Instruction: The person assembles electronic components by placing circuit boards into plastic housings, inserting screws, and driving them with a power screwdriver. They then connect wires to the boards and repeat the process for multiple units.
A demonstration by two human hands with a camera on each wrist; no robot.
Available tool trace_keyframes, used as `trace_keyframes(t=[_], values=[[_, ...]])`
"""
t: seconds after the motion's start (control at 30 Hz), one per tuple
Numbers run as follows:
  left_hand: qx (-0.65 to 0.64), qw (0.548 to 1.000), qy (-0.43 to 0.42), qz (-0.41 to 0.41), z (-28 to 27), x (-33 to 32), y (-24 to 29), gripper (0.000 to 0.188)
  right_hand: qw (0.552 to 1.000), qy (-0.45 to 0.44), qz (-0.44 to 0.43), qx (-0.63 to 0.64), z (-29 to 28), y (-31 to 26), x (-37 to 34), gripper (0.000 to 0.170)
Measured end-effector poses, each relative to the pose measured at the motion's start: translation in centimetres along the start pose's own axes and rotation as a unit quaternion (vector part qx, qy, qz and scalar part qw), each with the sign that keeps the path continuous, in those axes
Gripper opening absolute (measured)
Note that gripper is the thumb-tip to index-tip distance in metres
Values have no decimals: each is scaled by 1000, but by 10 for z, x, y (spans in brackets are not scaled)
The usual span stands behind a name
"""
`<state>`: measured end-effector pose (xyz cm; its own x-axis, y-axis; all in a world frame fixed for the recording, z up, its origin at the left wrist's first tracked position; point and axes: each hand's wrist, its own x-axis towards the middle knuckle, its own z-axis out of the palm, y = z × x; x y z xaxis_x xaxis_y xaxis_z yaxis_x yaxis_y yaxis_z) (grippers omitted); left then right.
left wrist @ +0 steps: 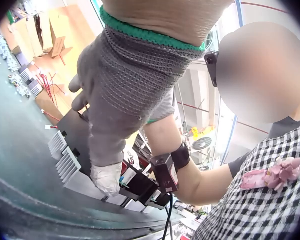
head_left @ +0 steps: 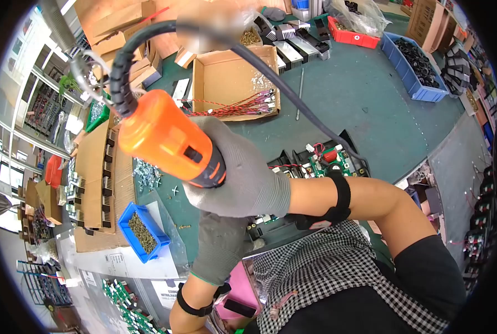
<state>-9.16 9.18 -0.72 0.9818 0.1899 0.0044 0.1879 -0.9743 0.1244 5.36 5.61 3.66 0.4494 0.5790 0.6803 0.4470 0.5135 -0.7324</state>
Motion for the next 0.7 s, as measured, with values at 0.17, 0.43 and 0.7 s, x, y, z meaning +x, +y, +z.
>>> trace_keyframes(t=[0.17,0.43,0.7], values=[[43,998,45,-10,-5,0,22,77,997,68,7,-22,-68,-44,14,39],[21,984,172,34,35,18,70,83,924,241,46,-292,-220,-68,-18,63],[57,987,148,23,42,32,86,79,832,-167,338,-407,-219,-35,-136,58]])
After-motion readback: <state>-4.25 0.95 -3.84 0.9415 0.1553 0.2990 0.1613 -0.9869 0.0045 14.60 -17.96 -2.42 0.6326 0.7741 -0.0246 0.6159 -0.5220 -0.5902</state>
